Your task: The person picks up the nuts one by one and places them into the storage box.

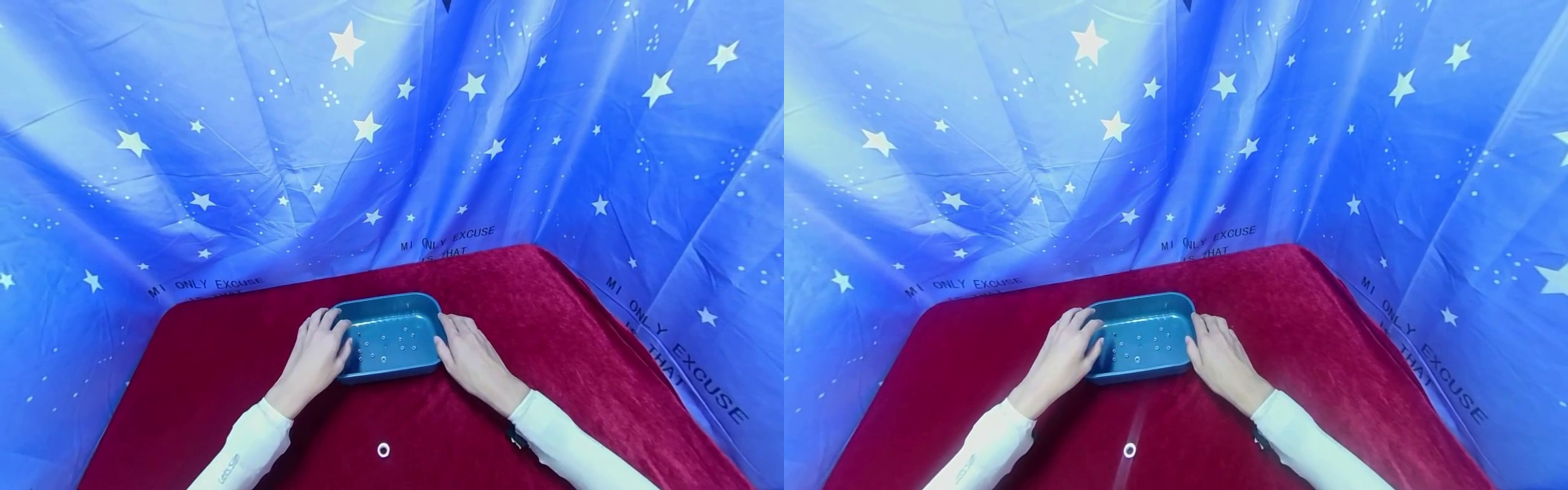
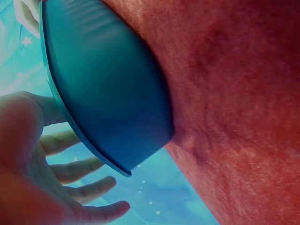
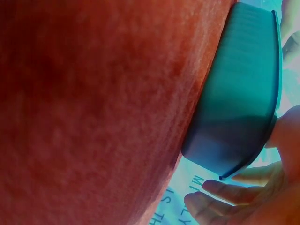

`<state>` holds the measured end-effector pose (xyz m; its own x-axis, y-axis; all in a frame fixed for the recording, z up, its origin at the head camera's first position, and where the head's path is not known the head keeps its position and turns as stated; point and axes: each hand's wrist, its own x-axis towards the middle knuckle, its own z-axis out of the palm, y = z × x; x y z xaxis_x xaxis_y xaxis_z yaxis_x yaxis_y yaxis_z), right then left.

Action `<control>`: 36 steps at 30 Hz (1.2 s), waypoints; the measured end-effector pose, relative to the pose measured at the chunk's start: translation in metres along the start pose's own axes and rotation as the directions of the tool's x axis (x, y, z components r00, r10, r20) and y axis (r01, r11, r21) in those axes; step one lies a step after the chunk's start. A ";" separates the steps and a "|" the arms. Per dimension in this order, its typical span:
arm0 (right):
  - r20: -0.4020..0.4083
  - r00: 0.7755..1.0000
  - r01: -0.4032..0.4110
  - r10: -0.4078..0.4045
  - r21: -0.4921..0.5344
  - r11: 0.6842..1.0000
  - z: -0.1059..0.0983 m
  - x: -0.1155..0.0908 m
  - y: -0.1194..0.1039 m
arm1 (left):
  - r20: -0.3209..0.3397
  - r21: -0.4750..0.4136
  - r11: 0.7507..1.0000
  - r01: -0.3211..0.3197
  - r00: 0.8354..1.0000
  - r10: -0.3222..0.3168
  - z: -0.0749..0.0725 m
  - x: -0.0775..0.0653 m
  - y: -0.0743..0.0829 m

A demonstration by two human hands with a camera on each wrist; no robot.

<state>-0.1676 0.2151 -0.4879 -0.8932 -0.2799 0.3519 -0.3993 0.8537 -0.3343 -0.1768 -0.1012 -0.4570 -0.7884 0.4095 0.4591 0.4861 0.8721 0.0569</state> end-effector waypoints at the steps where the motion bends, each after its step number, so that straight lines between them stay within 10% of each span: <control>1: -0.002 1.000 0.001 -0.001 0.001 1.000 0.000 0.000 0.000 | -0.003 -0.003 1.000 0.007 1.000 -0.007 0.000 -0.001 -0.001; 36: -0.051 0.998 0.035 -0.036 -0.036 0.999 -0.008 -0.003 -0.010 | 0.044 -0.053 0.986 0.160 0.986 -0.158 0.003 -0.025 -0.018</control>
<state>-0.1588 0.2107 -0.4786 -0.8663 -0.2879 0.4082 -0.4221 0.8590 -0.2899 -0.1671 -0.1264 -0.4722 -0.8711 0.2780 0.4049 0.3728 0.9110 0.1766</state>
